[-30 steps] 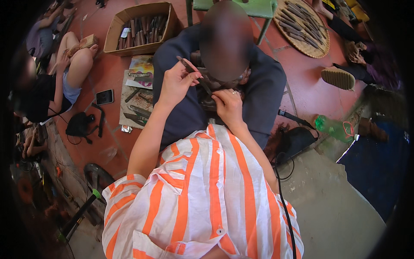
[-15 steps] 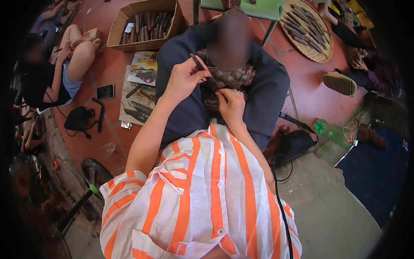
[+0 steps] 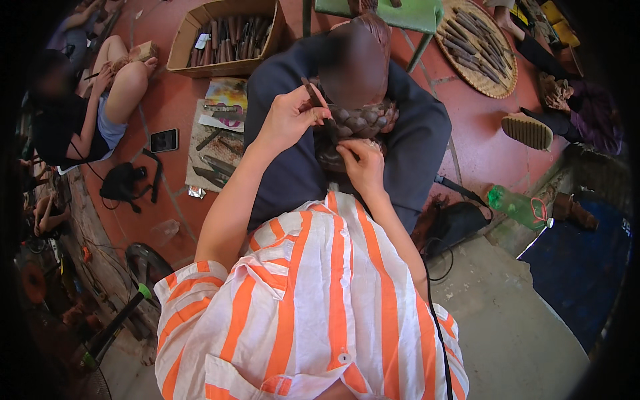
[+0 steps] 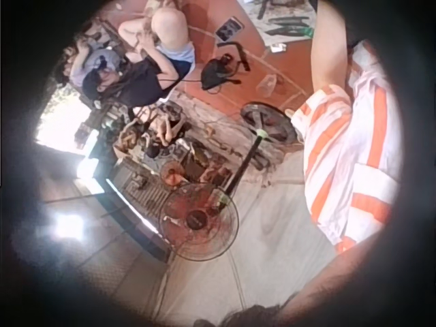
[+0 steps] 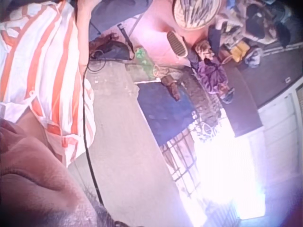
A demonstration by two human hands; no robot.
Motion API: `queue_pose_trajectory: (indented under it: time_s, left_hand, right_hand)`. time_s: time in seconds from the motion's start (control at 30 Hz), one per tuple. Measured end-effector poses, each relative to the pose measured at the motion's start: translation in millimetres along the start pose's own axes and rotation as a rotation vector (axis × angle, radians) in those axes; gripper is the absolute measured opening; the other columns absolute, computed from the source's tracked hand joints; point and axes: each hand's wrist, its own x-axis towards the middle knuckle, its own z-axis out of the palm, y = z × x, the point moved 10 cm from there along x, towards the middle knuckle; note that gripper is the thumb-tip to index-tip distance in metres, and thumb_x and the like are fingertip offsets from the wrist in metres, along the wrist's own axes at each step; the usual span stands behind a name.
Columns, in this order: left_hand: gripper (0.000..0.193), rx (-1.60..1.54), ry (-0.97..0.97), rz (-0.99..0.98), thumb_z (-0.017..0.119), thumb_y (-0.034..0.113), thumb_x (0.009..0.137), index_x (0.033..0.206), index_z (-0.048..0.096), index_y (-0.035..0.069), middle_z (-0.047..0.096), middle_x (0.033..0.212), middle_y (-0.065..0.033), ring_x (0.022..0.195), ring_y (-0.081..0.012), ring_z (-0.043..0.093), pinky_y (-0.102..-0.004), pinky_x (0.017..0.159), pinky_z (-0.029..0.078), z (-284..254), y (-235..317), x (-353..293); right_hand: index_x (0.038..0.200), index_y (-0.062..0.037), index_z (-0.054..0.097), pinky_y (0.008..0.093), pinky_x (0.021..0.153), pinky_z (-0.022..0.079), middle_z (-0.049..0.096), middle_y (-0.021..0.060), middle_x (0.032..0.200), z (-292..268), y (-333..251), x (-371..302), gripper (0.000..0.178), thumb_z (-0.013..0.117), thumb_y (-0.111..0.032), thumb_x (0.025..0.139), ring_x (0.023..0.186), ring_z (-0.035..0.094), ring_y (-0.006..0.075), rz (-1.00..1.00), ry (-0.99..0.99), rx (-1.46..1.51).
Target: The person carves a wooden object using a small knife while sitting on the floor. They hold the object with one hand and carefully shape its surface with the other.
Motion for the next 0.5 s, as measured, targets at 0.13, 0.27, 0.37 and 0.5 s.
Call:
queue_pose_trajectory:
  time_s: [0.13, 0.27, 0.37, 0.5]
  left_hand:
    - [0.007, -0.038, 0.0, -0.04, 0.064, 0.003, 0.088, 0.089, 0.058, 0.0, 0.066, 0.078, -0.0031, 0.071, -0.0066, 0.061, -0.023, 0.064, 0.051, -0.2, -9.5, 3.4]
    - [0.009, 0.082, 0.005, 0.035, 0.068, 0.007, 0.082, 0.086, 0.062, 0.002, 0.068, 0.071, -0.0051, 0.062, -0.0125, 0.064, -0.0264, 0.059, 0.05, 2.2, 2.1, 8.7]
    - [0.01, -0.044, 0.029, 0.028, 0.069, 0.008, 0.082, 0.086, 0.062, 0.002, 0.067, 0.07, -0.0056, 0.06, -0.0127, 0.063, -0.0269, 0.058, 0.048, -1.1, -3.4, 8.6]
    - [0.007, -0.01, -0.059, -0.014, 0.064, 0.001, 0.087, 0.091, 0.059, -0.001, 0.066, 0.078, -0.0044, 0.07, -0.0075, 0.06, -0.0239, 0.063, 0.05, 5.9, -7.8, 10.9]
  right_hand:
    - [0.083, 0.0008, 0.069, 0.0325, 0.069, 0.049, 0.068, 0.0129, 0.08, -2.0, -3.8, 1.7, 0.008, 0.07, -0.004, 0.077, 0.076, 0.066, 0.0266, -0.035, -0.034, 0.011]
    - [0.083, 0.001, 0.069, 0.0321, 0.069, 0.049, 0.069, 0.0126, 0.08, -2.2, -4.2, 1.2, 0.009, 0.07, -0.004, 0.076, 0.075, 0.066, 0.0272, -0.016, 0.098, -0.18]
    - [0.081, 0.0008, 0.068, 0.0328, 0.067, 0.048, 0.068, 0.0125, 0.079, -3.2, -0.7, 2.3, 0.007, 0.07, -0.003, 0.076, 0.073, 0.065, 0.0274, 0.011, 0.048, -0.049]
    - [0.079, 0.0007, 0.067, 0.0338, 0.065, 0.047, 0.067, 0.0125, 0.077, -3.4, -2.7, 3.4, 0.006, 0.071, -0.004, 0.075, 0.07, 0.064, 0.028, -0.039, -0.027, 0.032]
